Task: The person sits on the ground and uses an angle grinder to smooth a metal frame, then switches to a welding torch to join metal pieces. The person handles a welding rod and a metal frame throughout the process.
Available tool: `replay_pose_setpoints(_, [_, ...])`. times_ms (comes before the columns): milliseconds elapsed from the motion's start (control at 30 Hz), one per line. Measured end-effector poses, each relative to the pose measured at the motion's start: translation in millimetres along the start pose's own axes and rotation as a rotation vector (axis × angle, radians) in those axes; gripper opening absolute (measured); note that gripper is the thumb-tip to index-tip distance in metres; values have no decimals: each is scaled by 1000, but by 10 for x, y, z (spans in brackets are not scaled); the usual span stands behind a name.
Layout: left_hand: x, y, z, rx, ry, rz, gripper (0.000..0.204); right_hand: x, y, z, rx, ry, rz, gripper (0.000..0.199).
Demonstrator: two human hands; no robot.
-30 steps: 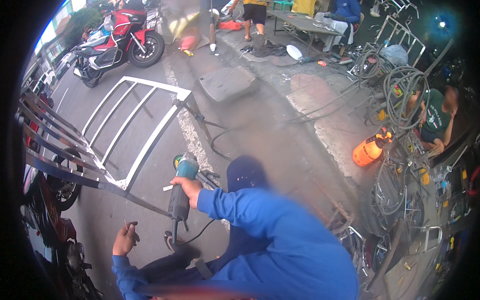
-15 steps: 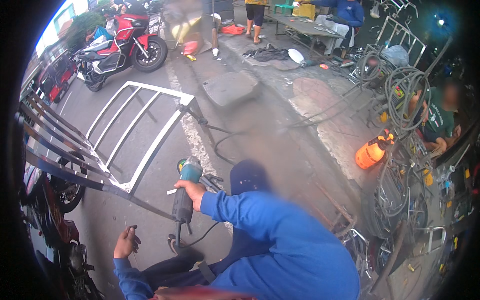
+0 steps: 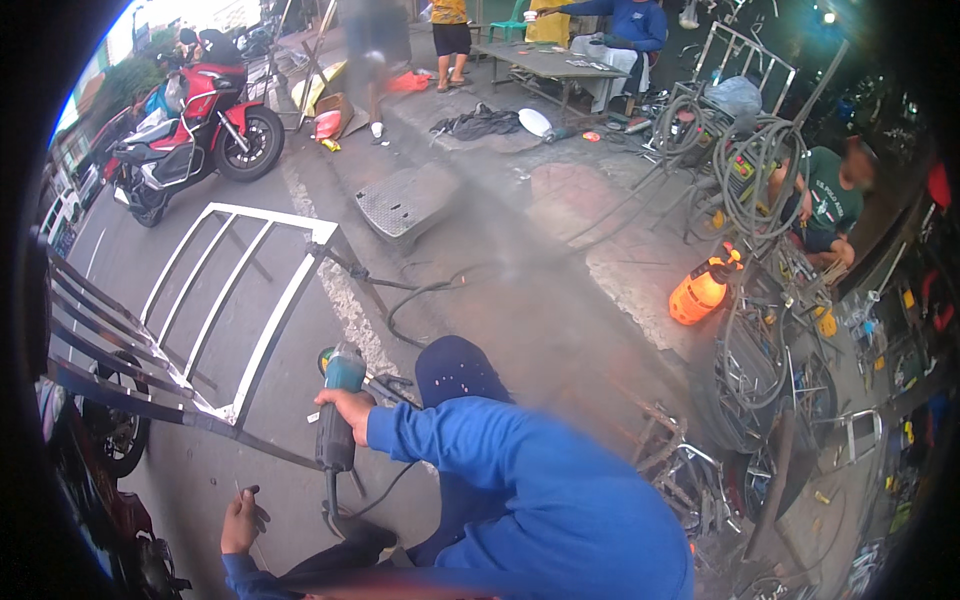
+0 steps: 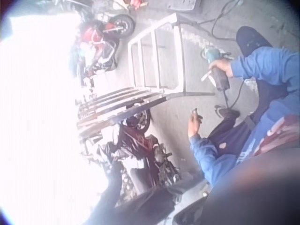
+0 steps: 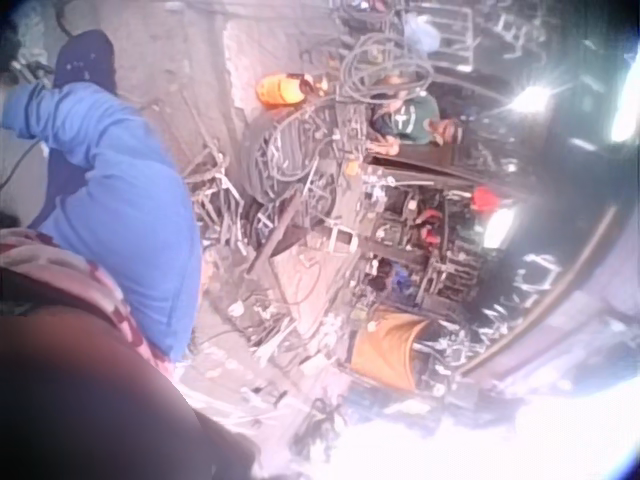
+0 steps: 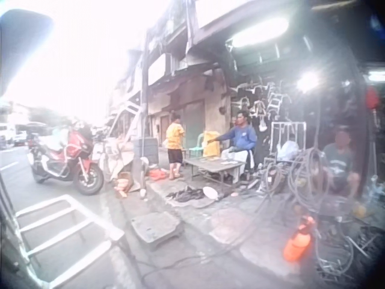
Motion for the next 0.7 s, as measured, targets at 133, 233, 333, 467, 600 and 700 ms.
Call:
replay_pose_setpoints(133, [31, 35, 66, 23, -19, -65, 50, -27, -36, 45, 13, -10, -11, 45])
replay_pose_setpoints(233, [37, 67, 98, 34, -32, -100, 46, -54, -35, 108, 56, -71, 33, 27])
replay_pose_setpoints(333, [16, 95, 112, 60, -44, -126, 44, -85, -46, 107, 20, -23, 16, 28])
replay_pose_setpoints(467, [-43, 125, 113, 91, -47, -114, 43, -122, -40, 66, -16, 18, 23, 33])
replay_pose_setpoints(600, [-70, 182, 98, 141, -16, -69, 41, -137, -21, 36, -42, 26, 33, 44])
replay_pose_setpoints(700, [-65, 251, 95, 139, 30, -57, 41, -123, 1, 35, -30, 27, 44, 37])
Point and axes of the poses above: each hand's wrist, its own x-axis towards the middle knuckle, its own z-axis out of the palm, y = z × x, the point moved 5 cm from there along x, towards the middle knuckle
